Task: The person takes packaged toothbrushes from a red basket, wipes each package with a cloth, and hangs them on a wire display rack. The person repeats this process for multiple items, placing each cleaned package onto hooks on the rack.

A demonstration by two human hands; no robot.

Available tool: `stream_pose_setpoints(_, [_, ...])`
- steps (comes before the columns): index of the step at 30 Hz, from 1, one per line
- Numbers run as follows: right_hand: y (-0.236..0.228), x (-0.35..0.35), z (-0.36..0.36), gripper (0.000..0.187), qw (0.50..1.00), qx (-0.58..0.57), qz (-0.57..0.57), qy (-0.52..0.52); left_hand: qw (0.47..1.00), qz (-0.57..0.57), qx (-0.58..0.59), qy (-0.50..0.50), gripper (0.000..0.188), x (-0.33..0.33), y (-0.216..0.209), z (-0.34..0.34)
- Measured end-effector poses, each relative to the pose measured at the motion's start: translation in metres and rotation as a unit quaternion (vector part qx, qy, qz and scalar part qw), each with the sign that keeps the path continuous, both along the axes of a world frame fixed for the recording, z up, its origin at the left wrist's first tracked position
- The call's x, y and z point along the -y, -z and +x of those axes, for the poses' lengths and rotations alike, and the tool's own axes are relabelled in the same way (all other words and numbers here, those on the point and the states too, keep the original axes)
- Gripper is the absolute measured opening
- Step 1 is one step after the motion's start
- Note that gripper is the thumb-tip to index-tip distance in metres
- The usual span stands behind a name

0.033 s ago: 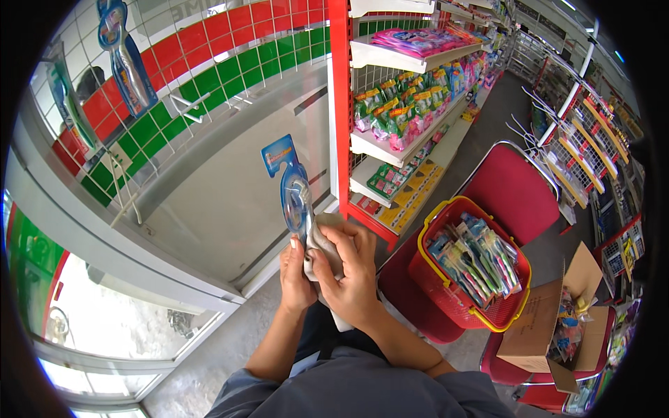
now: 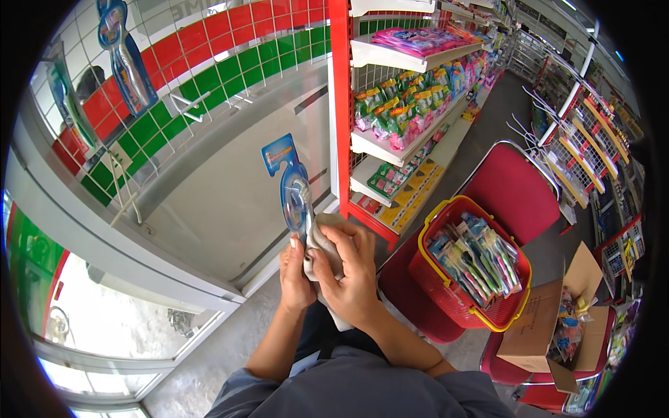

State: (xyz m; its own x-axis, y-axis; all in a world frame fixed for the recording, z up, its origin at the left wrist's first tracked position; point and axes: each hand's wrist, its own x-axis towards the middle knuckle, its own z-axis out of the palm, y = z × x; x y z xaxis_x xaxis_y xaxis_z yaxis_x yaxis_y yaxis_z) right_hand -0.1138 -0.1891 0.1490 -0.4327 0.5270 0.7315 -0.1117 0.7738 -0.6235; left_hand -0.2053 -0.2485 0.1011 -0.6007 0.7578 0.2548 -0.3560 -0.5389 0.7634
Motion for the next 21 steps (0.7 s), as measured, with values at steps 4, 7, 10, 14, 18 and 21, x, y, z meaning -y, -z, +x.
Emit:
stream_pose_setpoints(4, [0.002,0.002,0.001,0.037,1.0,0.008,-0.011,-0.023,0.999,-0.025,-0.018,-0.028,0.053,0.005,-0.008,0.0])
stream_pose_setpoints(7, [0.006,0.005,0.002,0.032,0.999,0.007,-0.026,-0.03,0.999,0.01,0.002,-0.04,0.047,0.002,-0.014,0.0])
stream_pose_setpoints(10, [0.013,0.006,0.005,0.03,0.996,0.039,-0.059,-0.053,0.994,0.031,-0.044,-0.097,0.049,-0.002,-0.024,-0.006])
stream_pose_setpoints(14, [0.025,0.014,0.011,0.026,0.987,0.082,-0.107,-0.093,0.987,0.075,-0.054,-0.131,0.053,0.004,-0.04,-0.025])
stream_pose_setpoints(18, [0.032,0.018,0.012,0.018,0.987,0.049,-0.126,-0.087,0.987,0.058,-0.094,-0.119,0.054,0.002,-0.047,-0.025])
stream_pose_setpoints(21, [0.027,0.01,0.021,0.016,0.98,0.093,-0.128,-0.119,0.989,0.045,-0.061,-0.126,0.054,0.001,-0.049,-0.028])
